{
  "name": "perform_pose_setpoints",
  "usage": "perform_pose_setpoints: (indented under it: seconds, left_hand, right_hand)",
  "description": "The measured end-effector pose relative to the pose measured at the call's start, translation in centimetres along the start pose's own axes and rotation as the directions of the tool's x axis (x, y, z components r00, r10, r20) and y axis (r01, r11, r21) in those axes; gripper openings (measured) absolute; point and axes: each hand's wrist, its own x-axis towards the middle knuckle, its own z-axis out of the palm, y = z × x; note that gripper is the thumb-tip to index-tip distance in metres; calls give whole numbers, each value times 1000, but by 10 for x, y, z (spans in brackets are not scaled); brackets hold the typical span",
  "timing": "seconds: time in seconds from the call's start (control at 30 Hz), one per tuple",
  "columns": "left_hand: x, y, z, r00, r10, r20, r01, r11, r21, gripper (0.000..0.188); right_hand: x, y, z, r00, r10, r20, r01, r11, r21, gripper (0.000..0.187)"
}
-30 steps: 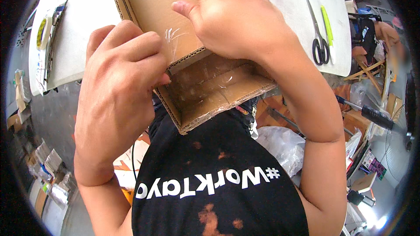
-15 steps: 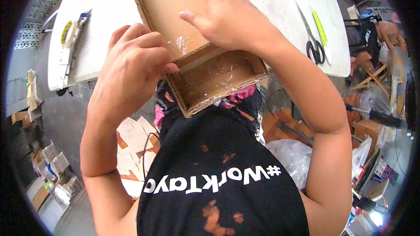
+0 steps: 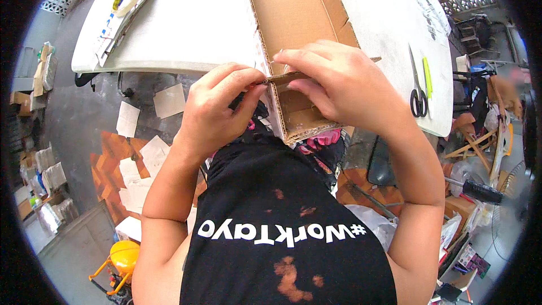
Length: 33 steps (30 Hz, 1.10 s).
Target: The person assembles a cardboard box by cutting and folding its flaps, then securing them with tape. They use a utility knife to trim edges and scissors to cut tape, working at a white table in a workshop.
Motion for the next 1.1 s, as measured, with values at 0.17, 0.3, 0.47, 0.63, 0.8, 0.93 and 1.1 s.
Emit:
perform_pose_setpoints:
  seconds: [0.17,0.3,0.47,0.63,0.8,0.93,1.1]
  left_hand:
    - [0,2,5,999,-27,-34,26,1000,-16,19]
    - [-2,-11,11,992,94,-89,-93,996,14,21]
    - [-9,-16,26,973,135,-185,-126,990,58,24]
    - [-4,-12,23,981,105,-161,-93,992,82,25]
    - [-3,-13,23,987,77,-141,-74,997,21,23]
    - [-20,-16,21,992,-24,-125,25,1000,5,22]
    - [-26,-28,14,998,-30,-47,28,999,-32,33]
  right_hand:
    - [3,6,14,1000,23,17,-23,999,30,10]
    - [2,4,20,999,43,17,-44,998,42,8]
    - [4,7,22,999,21,24,-23,996,84,10]
    - [3,11,22,1000,15,25,-17,996,82,9]
    - [1,13,15,997,14,-80,-3,990,142,12]
    - [-16,6,-43,993,114,-21,-113,991,74,15]
    - [-41,-26,-44,893,262,366,-192,957,-216,28]
